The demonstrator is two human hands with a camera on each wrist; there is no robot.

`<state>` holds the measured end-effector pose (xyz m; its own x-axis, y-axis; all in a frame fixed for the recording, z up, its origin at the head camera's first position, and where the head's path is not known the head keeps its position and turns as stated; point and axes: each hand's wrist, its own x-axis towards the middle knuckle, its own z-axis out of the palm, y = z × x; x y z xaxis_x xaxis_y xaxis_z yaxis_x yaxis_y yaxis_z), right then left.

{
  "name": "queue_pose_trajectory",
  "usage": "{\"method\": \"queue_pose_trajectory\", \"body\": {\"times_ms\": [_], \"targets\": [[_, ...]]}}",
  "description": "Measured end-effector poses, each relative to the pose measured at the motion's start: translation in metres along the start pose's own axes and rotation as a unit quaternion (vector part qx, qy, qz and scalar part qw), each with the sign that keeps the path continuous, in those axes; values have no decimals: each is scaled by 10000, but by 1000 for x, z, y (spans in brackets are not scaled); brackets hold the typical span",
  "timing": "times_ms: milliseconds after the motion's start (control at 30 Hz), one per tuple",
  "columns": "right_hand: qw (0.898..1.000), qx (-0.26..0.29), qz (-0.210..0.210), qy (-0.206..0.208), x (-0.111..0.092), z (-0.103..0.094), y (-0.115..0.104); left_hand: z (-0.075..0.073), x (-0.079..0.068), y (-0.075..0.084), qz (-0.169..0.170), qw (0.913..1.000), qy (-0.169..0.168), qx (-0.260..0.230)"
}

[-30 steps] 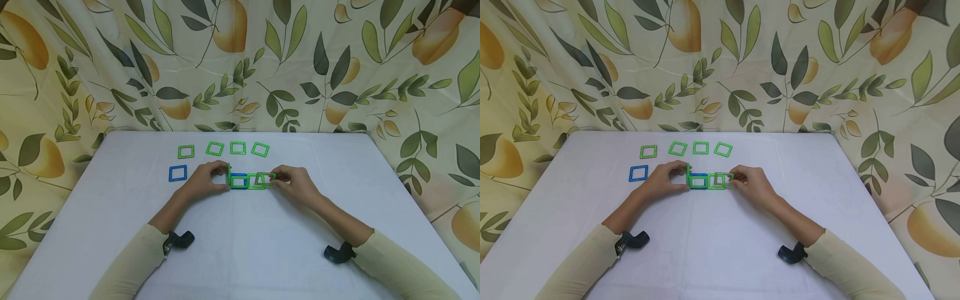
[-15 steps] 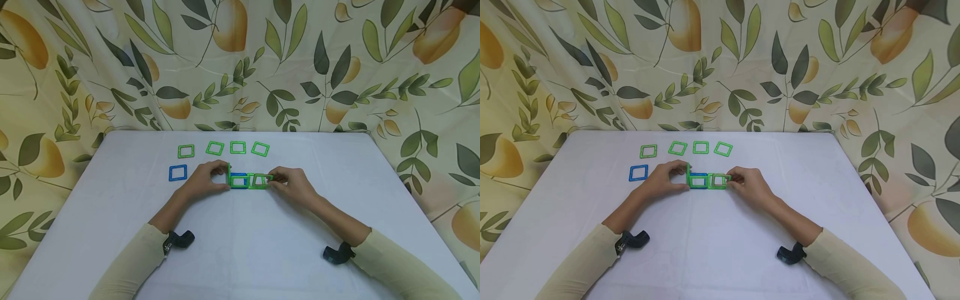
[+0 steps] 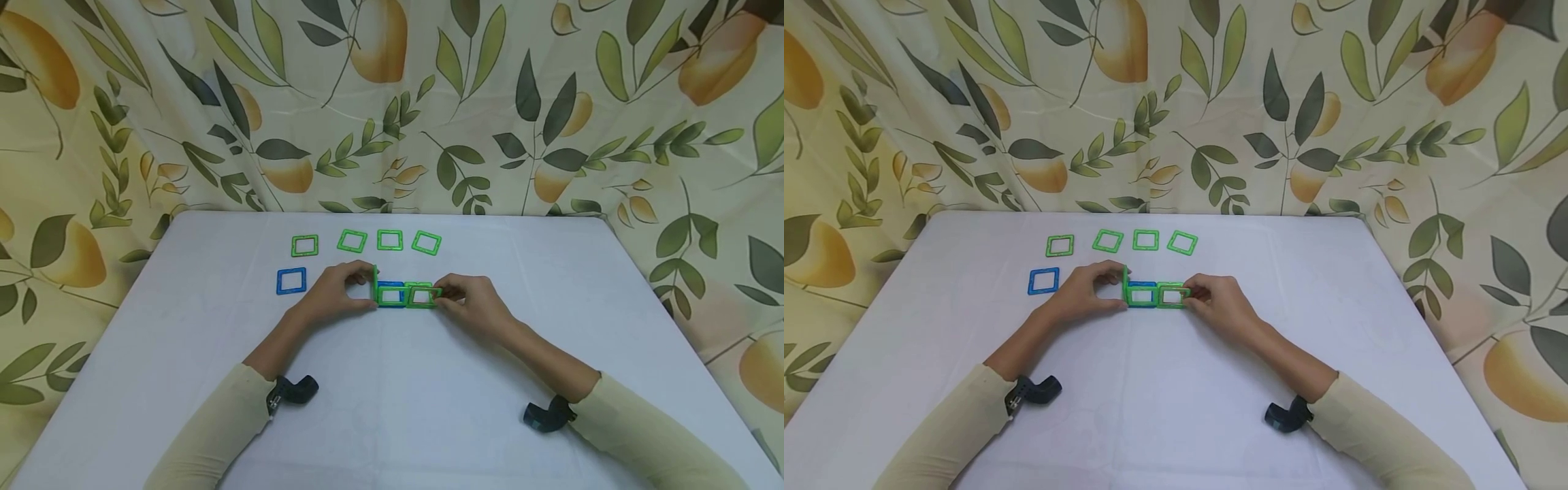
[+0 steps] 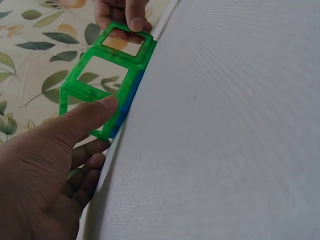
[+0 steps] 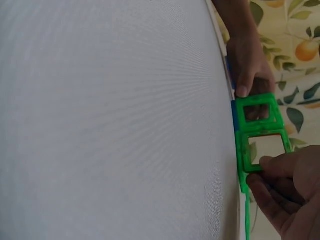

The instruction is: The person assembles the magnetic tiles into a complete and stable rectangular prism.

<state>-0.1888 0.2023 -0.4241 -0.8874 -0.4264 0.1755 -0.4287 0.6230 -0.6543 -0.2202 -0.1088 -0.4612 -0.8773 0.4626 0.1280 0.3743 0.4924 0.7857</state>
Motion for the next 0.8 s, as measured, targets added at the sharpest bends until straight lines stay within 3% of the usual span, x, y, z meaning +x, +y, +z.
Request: {"method": "queue_pose_trajectory", "body": {"times_ms": [467, 800], "targets": [[9993, 195, 185, -257, -1, 4, 0, 4, 0, 9, -194, 9997, 72, -92], [9984, 469, 153, -282, -2, 6, 3, 9, -2, 20, -175, 9992, 287, 204]]}}
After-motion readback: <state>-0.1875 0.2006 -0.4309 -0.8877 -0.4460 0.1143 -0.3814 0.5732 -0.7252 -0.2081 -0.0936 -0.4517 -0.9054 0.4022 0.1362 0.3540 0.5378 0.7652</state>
